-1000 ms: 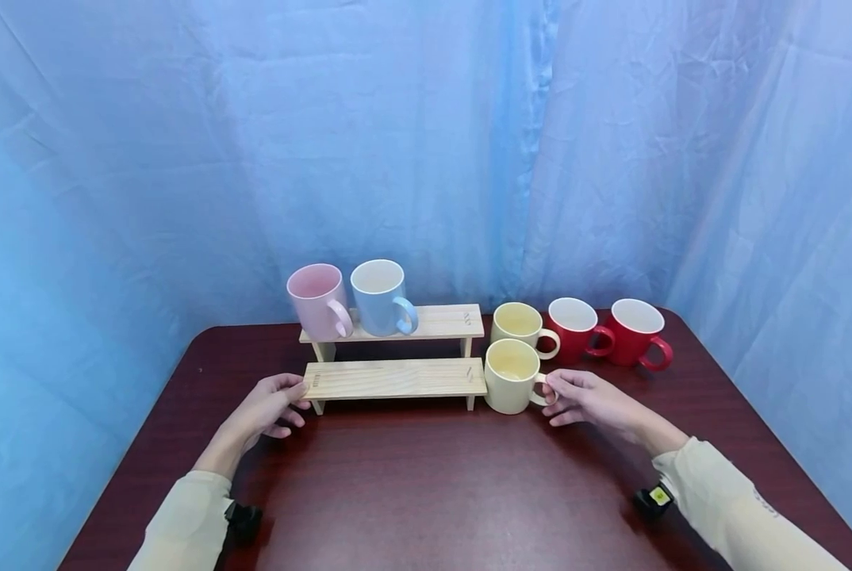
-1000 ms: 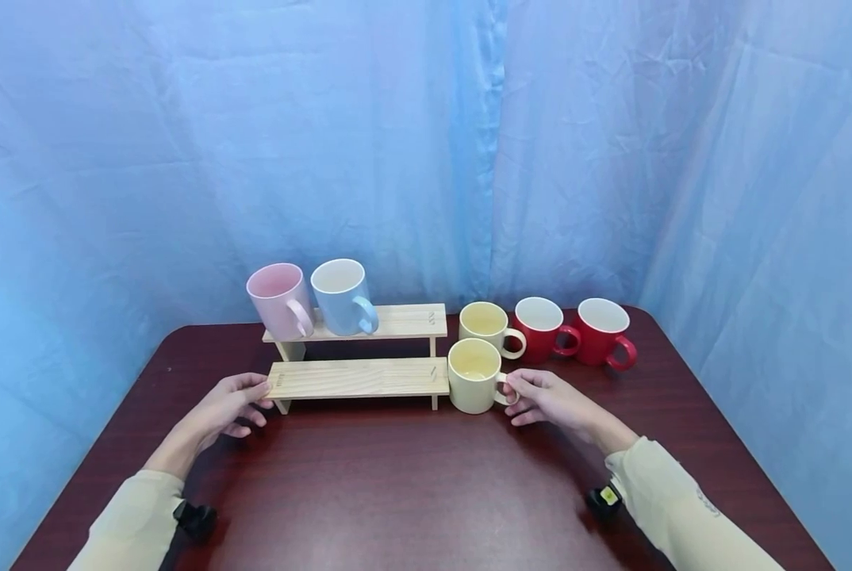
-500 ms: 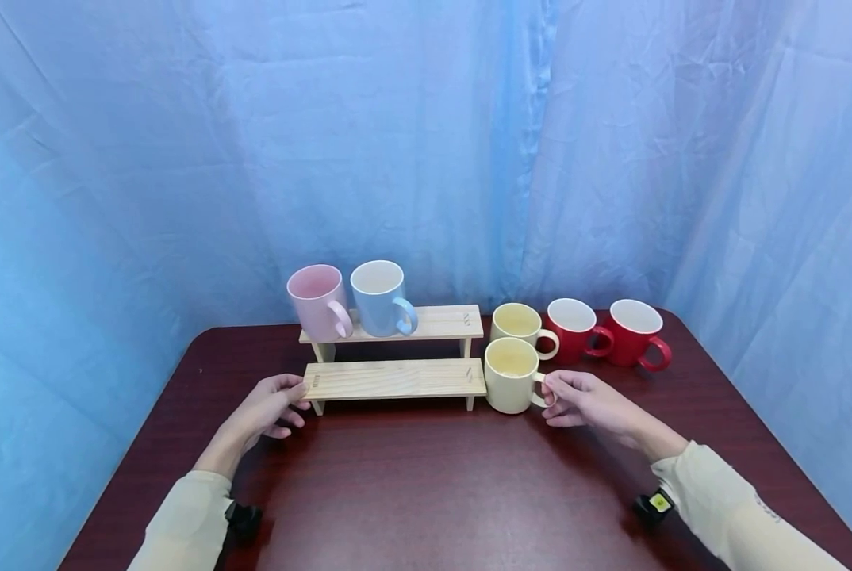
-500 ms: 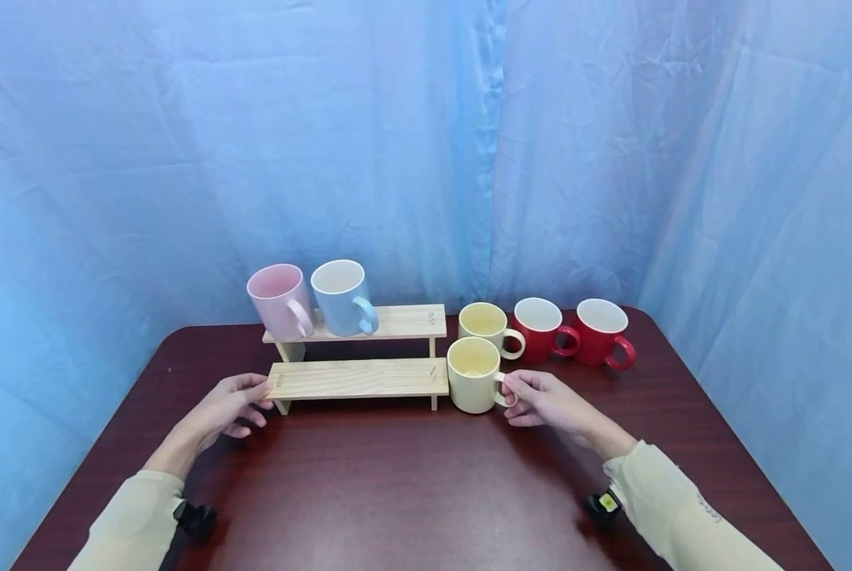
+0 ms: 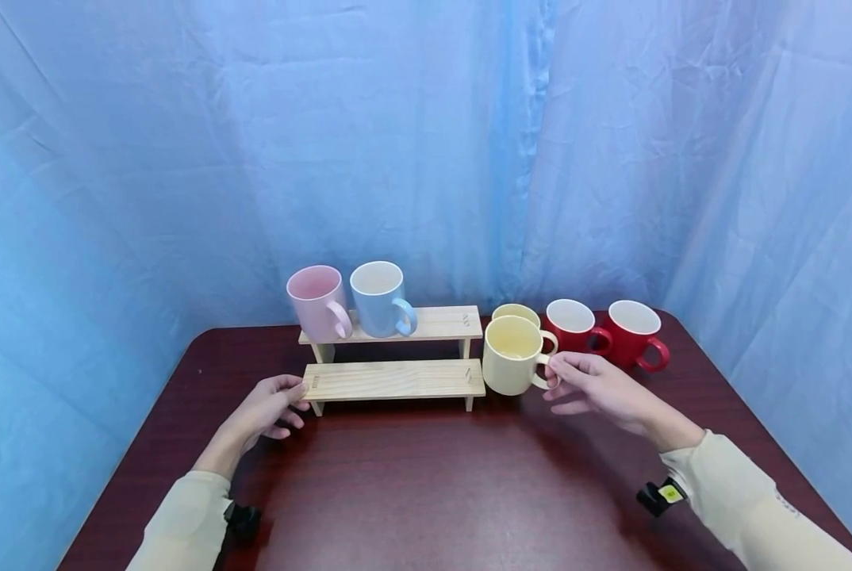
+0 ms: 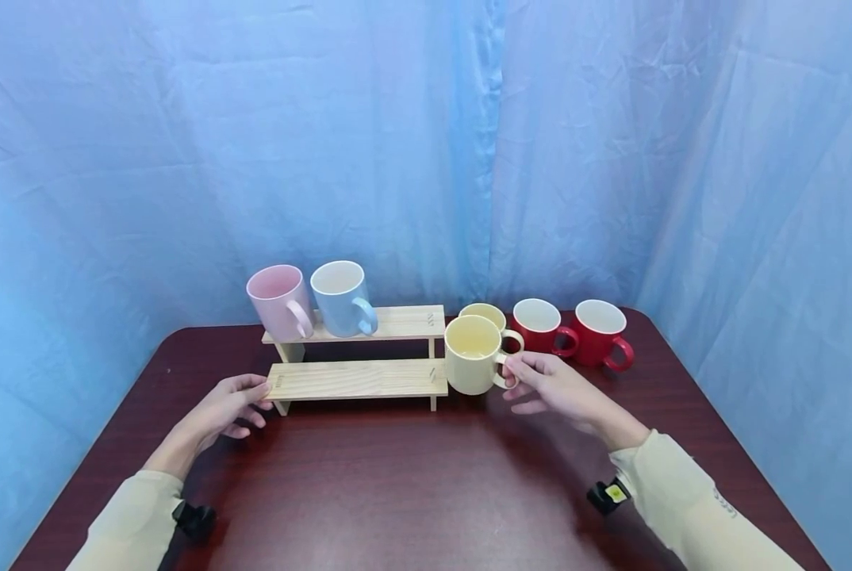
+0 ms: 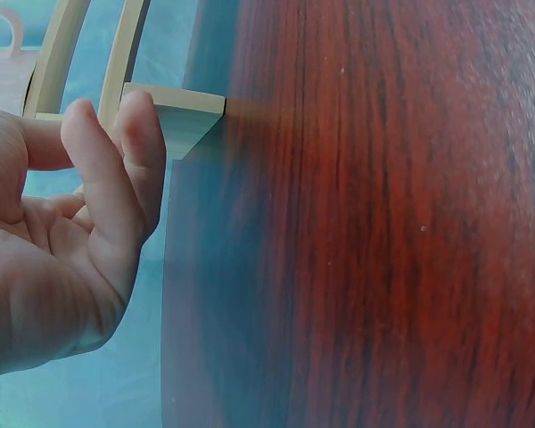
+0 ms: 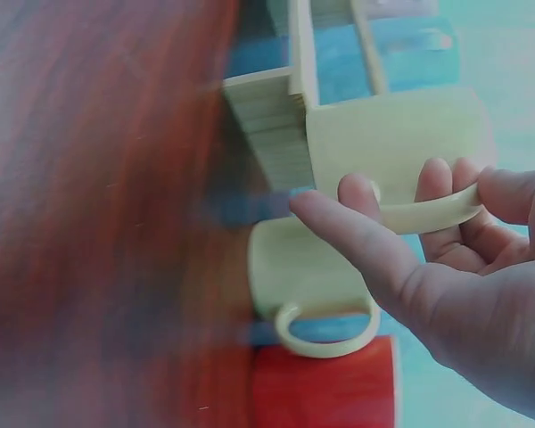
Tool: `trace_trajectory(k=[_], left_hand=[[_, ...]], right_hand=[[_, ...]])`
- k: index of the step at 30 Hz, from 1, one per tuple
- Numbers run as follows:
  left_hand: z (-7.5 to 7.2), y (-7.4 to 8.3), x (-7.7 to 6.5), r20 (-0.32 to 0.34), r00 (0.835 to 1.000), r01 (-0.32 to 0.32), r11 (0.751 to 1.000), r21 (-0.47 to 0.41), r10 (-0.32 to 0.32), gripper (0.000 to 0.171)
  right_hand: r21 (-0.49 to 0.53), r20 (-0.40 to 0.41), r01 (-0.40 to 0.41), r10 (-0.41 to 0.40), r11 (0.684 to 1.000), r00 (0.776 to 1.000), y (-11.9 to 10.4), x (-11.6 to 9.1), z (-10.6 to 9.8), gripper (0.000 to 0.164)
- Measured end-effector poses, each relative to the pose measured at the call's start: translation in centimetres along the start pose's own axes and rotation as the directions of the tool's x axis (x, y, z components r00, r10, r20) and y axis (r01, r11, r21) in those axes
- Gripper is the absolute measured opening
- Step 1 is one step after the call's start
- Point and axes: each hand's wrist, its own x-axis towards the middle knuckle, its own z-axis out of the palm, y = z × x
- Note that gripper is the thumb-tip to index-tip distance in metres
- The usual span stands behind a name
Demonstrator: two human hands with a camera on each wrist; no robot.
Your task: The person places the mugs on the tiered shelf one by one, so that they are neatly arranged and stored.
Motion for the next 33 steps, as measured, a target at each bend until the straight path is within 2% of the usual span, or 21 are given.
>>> trace_trajectory(k=[5, 12, 16, 24, 29, 33], left_hand=[[0.0, -0.1, 0.0, 0.001, 1.0, -0.003, 1.0, -0.003, 0.003, 0.046], [0.0, -0.1, -0.1, 0.001, 1.0, -0.001, 1.0, -0.005, 0.001, 0.046], [0.0, -0.1, -0.1, -0.002, 1.0, -0.001, 1.0, -0.001, 0.001, 0.046], [0.0, -0.2, -0.1, -0.006, 1.0, 0.007, 1.0, 0.006, -0.006, 0.046], [0.0, -0.2, 0.0, -0.005, 1.0, 0.003, 1.0, 0.005, -0.003, 0.046], [0.1, -0.2, 0.0, -0.003, 1.0, 0.002, 1.0, 0.001, -0.002, 0.045]], right_hand=[[0.014, -0.002, 0.03, -0.03, 0.999, 1.0, -2.1, -0.2, 0.0, 0.014], [0.009, -0.049, 0.053, -0.053, 0.999, 0.997, -5.0, 0.2, 0.3, 0.02], [0.017, -0.048, 0.073, -0.072, 0.997, 0.996, -6.1, 0.7, 0.4, 0.02], [0.051, -0.076, 0.079, -0.075, 0.996, 0.994, -6.9, 3.2, 1.3, 0.03], [0.069, -0.1, 0.064, -0.057, 0.996, 0.993, -7.0, 5.2, 2.2, 0.029], [0.058, -0.085, 0.072, -0.067, 0.996, 0.994, -7.3, 6.4, 2.8, 0.031]])
